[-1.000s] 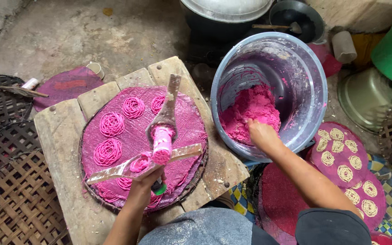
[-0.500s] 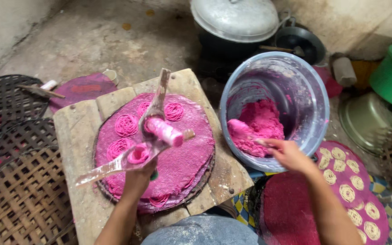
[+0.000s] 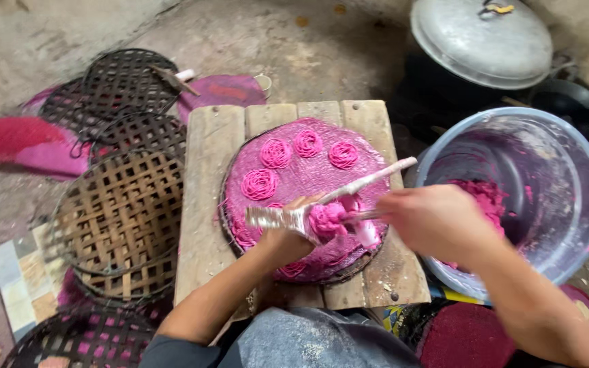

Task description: The person sits on the floor and uses a hand-held extruder to press pink paste into spiral rosette shapes onto round fabric-covered boards, refilling the extruder from a bucket of paste and adding rosettes one by one. They then move finished boards aside, stack woven trays holding cream-colored rosettes, and place small colored cups onto a tray of rosettes.

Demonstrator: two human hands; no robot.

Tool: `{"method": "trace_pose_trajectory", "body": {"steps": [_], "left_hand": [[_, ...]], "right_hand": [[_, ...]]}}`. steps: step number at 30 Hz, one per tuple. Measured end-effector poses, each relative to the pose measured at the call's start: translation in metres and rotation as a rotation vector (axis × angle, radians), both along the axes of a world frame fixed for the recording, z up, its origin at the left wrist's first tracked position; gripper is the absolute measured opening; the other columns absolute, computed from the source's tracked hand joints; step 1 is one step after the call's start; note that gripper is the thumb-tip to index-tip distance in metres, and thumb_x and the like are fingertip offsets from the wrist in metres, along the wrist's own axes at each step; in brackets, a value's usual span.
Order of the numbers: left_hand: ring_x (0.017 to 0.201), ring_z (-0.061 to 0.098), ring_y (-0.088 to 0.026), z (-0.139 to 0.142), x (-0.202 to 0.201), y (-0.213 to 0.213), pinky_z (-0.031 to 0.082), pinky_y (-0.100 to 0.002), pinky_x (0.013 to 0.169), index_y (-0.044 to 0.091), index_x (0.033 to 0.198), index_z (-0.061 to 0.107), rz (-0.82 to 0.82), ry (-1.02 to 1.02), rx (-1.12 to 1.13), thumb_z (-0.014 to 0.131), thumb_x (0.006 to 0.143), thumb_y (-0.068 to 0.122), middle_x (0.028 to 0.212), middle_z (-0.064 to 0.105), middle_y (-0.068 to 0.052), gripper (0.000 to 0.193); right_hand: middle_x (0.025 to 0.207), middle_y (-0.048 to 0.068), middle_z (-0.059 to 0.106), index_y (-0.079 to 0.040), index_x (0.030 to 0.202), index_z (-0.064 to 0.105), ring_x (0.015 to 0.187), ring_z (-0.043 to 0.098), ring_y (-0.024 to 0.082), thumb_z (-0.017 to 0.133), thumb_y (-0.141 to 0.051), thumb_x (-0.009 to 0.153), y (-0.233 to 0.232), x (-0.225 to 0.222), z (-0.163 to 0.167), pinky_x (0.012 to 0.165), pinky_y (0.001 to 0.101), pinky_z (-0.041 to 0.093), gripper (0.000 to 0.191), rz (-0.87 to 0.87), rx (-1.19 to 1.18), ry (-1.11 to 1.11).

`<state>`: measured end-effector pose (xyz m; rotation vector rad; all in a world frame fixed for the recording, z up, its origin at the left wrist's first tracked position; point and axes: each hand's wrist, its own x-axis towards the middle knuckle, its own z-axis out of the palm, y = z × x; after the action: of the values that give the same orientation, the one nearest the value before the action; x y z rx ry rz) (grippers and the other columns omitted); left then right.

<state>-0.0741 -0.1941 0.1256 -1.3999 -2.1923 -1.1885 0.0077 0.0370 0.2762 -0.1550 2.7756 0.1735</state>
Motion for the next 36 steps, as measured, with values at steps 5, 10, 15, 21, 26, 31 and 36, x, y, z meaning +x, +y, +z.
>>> {"method": "trace_pose_trajectory", "body": {"steps": [5,10,15,21,26,31,36], "left_hand": [[0.087,0.072,-0.026,-0.004,0.006,-0.021,0.056,-0.037,0.072,0.013,0.148,0.054,0.049,-0.505,-0.301,0.072,0.085,0.02,0.111,0.074,-0.012,0.066],[0.082,0.075,-0.017,-0.002,-0.018,-0.059,0.06,-0.022,0.067,0.014,0.126,0.066,0.142,-0.903,-0.218,0.069,0.095,0.027,0.118,0.074,-0.007,0.033],[0.119,0.069,-0.025,0.0,-0.02,-0.055,0.06,-0.03,0.093,0.006,0.128,0.064,-0.065,-0.238,0.213,0.072,0.099,0.016,0.141,0.064,-0.017,0.032],[0.077,0.073,-0.025,0.015,-0.012,-0.061,0.058,-0.032,0.062,0.021,0.144,0.057,0.174,-0.854,-0.259,0.068,0.091,0.028,0.11,0.077,-0.008,0.055],[0.079,0.072,-0.025,0.014,-0.031,-0.081,0.06,-0.033,0.06,0.011,0.146,0.055,0.364,-0.407,-0.258,0.077,0.085,0.031,0.115,0.07,-0.012,0.068],[0.094,0.072,-0.025,-0.009,-0.022,-0.068,0.06,-0.036,0.073,0.007,0.143,0.057,0.31,-0.049,-0.006,0.076,0.09,0.029,0.12,0.069,-0.015,0.06],[0.09,0.072,-0.021,-0.004,-0.028,-0.089,0.061,-0.03,0.07,0.009,0.142,0.057,0.259,-0.259,0.056,0.079,0.091,0.038,0.119,0.068,-0.013,0.062]], "right_hand": [[0.098,0.01,0.068,-0.007,0.115,0.06,0.083,0.071,0.025,0.056,-0.017,0.089,-0.077,-0.001,-0.031,0.064,0.037,0.06,0.028,0.635,0.21,0.261],[0.098,0.004,0.064,-0.011,0.128,0.057,0.083,0.069,0.019,0.058,-0.017,0.091,-0.059,0.001,0.036,0.065,0.0339,0.059,0.038,0.378,0.226,0.053],[0.099,0.013,0.064,0.003,0.126,0.053,0.084,0.07,0.024,0.056,-0.015,0.092,-0.101,-0.016,0.02,0.062,0.0336,0.06,0.039,0.559,0.358,0.033],[0.107,0.016,0.066,0.005,0.128,0.052,0.087,0.07,0.026,0.058,-0.013,0.089,-0.109,-0.023,0.013,0.07,0.0364,0.061,0.044,0.633,0.268,0.078],[0.1,0.009,0.066,0.001,0.135,0.051,0.084,0.071,0.022,0.057,-0.016,0.093,-0.1,-0.015,0.06,0.067,0.0358,0.061,0.046,0.526,0.32,0.091],[0.099,0.019,0.066,0.011,0.121,0.054,0.078,0.07,0.023,0.058,-0.009,0.097,-0.139,-0.033,-0.026,0.057,0.0308,0.059,0.032,0.675,0.456,0.08],[0.101,0.018,0.064,0.009,0.132,0.05,0.079,0.07,0.022,0.056,-0.009,0.096,-0.116,-0.031,0.011,0.057,0.0294,0.06,0.04,0.599,0.311,-0.053]]}}
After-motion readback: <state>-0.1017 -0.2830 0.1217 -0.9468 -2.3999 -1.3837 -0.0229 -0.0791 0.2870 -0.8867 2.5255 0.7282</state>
